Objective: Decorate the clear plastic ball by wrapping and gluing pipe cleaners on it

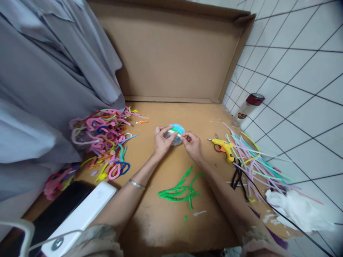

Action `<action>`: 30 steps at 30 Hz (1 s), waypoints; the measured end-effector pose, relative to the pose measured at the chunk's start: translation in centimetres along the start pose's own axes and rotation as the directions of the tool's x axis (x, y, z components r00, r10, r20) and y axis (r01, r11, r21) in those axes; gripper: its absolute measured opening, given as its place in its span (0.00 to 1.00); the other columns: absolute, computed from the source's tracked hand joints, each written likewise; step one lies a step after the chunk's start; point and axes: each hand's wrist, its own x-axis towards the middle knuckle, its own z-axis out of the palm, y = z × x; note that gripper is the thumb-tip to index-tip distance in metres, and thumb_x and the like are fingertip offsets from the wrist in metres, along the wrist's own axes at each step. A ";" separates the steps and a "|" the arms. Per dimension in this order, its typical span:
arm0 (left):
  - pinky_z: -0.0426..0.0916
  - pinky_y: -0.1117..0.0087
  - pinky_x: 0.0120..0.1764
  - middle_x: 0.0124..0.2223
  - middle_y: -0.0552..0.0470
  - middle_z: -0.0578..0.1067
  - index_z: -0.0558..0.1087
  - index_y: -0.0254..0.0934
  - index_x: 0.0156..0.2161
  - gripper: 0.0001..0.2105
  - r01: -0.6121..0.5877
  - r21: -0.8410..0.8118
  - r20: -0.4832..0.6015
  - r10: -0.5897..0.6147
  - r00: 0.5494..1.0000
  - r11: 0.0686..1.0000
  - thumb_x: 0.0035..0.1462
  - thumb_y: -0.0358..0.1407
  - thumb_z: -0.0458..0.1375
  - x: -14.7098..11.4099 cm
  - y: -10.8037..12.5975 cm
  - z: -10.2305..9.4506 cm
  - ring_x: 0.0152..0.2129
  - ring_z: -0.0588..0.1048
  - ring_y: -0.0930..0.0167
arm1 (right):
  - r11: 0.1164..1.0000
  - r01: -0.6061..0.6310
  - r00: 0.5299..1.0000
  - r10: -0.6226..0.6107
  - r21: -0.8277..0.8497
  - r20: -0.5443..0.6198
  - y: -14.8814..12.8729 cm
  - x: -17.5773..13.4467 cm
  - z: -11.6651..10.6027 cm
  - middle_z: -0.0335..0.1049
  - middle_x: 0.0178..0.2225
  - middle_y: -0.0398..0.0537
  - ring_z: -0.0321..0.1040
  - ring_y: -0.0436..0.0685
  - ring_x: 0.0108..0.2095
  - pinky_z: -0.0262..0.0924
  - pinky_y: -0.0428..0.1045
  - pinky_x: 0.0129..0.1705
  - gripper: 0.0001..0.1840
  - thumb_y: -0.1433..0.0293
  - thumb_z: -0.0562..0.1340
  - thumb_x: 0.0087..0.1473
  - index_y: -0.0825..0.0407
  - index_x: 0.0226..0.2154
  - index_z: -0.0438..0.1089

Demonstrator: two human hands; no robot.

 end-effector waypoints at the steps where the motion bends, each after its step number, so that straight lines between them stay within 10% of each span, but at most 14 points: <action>1: 0.70 0.63 0.47 0.40 0.49 0.68 0.80 0.41 0.45 0.16 0.000 0.000 0.000 0.000 1.000 1.000 0.50 0.43 0.67 0.0 0.0 0.0 0.42 0.71 0.66 | 0.999 0.012 1.000 -0.012 -0.030 -0.005 -0.1 -0.1 0.0 0.70 0.28 0.44 0.65 0.53 0.29 0.63 0.49 0.35 0.04 0.65 0.62 0.47 0.48 0.26 0.72; 30: 0.72 0.64 0.46 0.39 0.51 0.67 0.80 0.41 0.44 0.16 0.051 -0.029 -0.024 -0.052 0.998 0.998 0.48 0.41 0.67 0.5 -0.8 0.2 0.40 0.72 0.68 | 0.991 0.001 0.997 -0.012 -0.134 -0.081 1.0 -0.9 0.6 0.71 0.29 0.45 0.67 0.55 0.30 0.64 0.51 0.37 0.04 0.66 0.62 0.50 0.48 0.27 0.71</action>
